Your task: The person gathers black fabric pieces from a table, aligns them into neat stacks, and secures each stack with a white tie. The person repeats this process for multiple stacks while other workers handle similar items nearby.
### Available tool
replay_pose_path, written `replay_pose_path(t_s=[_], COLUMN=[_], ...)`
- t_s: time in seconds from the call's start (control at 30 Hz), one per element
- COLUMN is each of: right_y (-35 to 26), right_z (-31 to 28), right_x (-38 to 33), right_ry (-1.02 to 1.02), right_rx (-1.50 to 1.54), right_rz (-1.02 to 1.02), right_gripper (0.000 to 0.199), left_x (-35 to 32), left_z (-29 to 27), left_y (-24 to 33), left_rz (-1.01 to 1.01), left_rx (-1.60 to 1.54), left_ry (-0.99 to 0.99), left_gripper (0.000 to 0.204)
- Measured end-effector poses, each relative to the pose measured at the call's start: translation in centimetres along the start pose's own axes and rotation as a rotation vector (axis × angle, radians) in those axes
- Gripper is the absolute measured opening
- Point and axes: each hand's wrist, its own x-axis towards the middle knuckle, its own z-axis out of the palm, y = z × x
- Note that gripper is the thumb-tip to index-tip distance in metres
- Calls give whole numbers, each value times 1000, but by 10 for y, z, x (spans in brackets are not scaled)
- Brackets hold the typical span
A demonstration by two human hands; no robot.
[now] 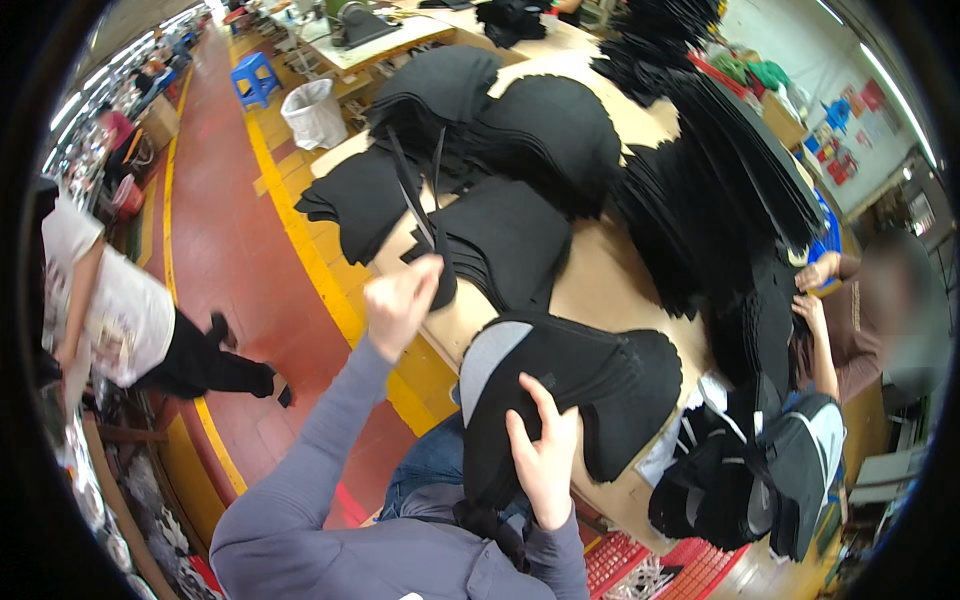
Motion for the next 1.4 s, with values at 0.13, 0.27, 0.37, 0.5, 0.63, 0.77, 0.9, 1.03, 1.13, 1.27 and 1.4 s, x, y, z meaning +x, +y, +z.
replay_pose_path(t_s=[0.13,0.27,0.37,0.5,0.63,0.77,0.9,1.03,1.13,1.27,1.4], right_y=[-7,14,48,49,78,104,80,121,86,72,76], right_z=[3,11,16,5,-7,-15,-9,13,-5,10,5], right_x=[-2,-13,-24,-36,-64,-61,-44,-57,-43,-62,-58], right_ry=[-20,97,287,367,285,349,594,500,282,463,406], right_rx=[147,392,575,626,675,1116,1517,1381,1584,1471,1286], right_rz=[130,414,340,116,-86,-41,23,-34,-133,-35,-209], right_gripper=[67,36,27,27,35,94,96,87,87,84,54], left_x=[-54,-90,-93,-126,-140,-148,-141,-131,-95,-104,-120], left_z=[-42,-60,-67,-50,-28,-6,4,-5,-14,-1,20], left_y=[94,138,146,128,119,116,113,124,135,125,114], left_rz=[207,159,-258,-1255,-1360,-1199,-916,-813,-801,-848,-829], left_rx=[-256,-377,-809,-1237,-1791,-1909,-1899,-1872,-1783,-1642,-1822], left_ry=[-313,-529,-701,-419,-398,-219,-161,-123,-190,-314,-256], left_gripper=[20,21,36,94,111,103,87,77,70,58,54])
